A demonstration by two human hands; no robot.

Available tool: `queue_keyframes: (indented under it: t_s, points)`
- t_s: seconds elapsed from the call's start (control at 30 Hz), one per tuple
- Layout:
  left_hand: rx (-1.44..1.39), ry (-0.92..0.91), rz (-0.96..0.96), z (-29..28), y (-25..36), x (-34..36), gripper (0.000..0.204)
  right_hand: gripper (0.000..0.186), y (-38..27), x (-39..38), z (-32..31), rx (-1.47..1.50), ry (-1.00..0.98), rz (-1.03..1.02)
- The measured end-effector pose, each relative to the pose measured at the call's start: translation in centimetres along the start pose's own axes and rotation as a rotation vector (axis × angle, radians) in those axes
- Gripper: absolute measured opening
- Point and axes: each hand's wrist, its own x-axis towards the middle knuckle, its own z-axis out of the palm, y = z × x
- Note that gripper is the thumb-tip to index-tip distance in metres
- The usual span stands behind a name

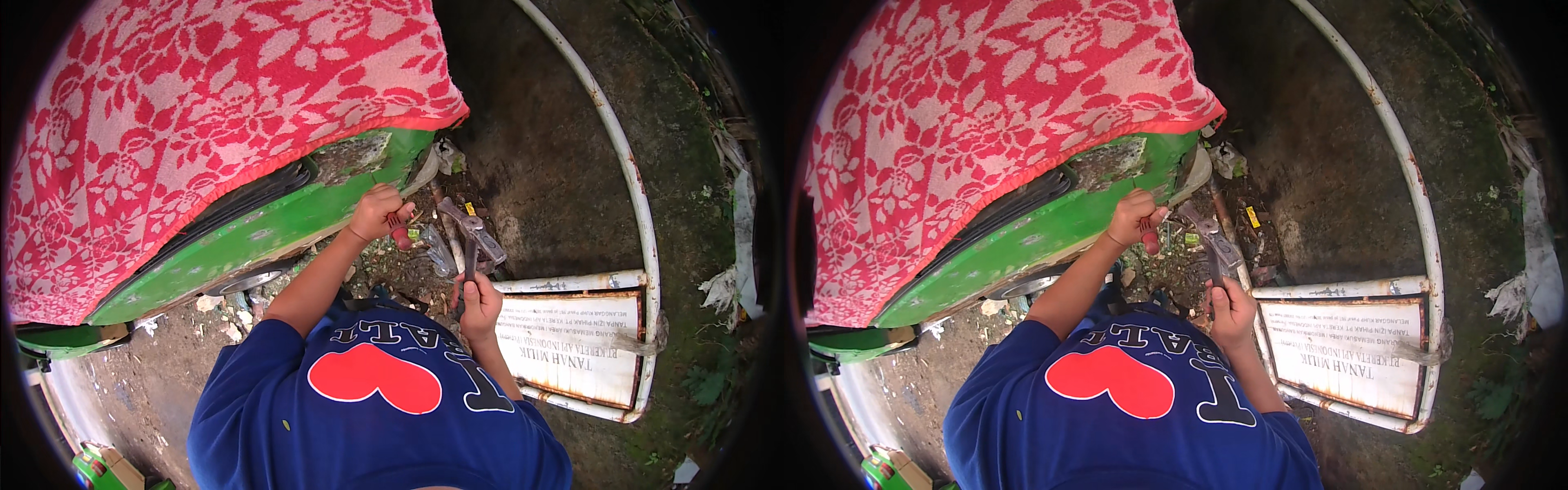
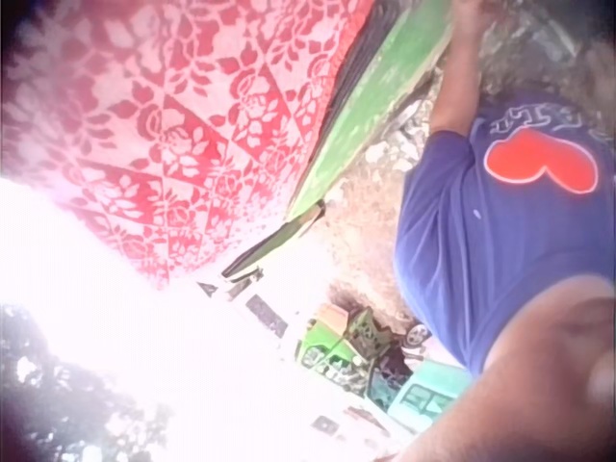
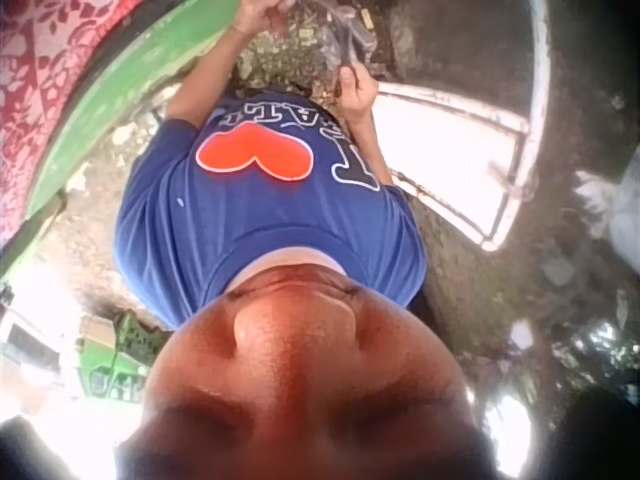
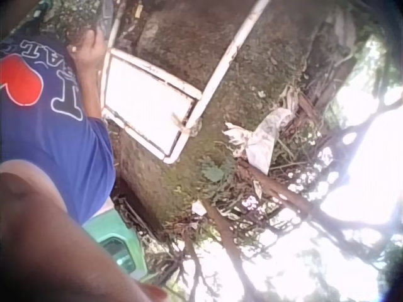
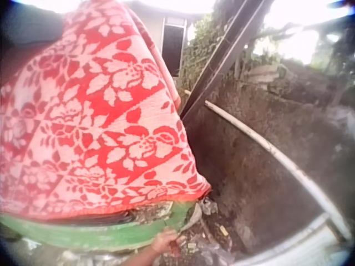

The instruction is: The person repeatedly strikes a small metal object with a hammer while holding it against a green metal surface. The person adjusts the object's position several times and continues hammering in the same area throughout the clip.

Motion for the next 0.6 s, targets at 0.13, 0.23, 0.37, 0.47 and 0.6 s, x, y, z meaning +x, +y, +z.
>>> queue_keyframes:
  t_s: [0.13, 0.23, 0.37, 0.47, 0.6]
  points:
    - [-0.018, 0.010, 0.014, -0.34, 0.08, 0.66, 0.037, 0.032, 0.33, -0.08, -0.50, -0.011, 0.016, 0.011]
    - [-0.041, -0.018, 0.022, -0.32, -0.04, 0.72, 0.036, 0.032, 0.41, -0.15, -0.58, -0.031, 0.025, 0.025]
    - [-0.058, -0.040, -0.013, 0.07, -0.38, 0.32, 0.036, 0.031, 0.40, -0.04, -0.50, -0.016, 0.021, 0.022]
    - [-0.063, -0.022, -0.027, 0.17, -0.60, 0.20, 0.036, 0.031, 0.47, -0.13, -0.55, -0.009, 0.024, 0.033]
    - [-0.050, -0.026, -0.021, -0.05, -0.51, 0.42, 0.036, 0.031, 0.52, -0.14, -0.64, 0.004, 0.024, 0.036]
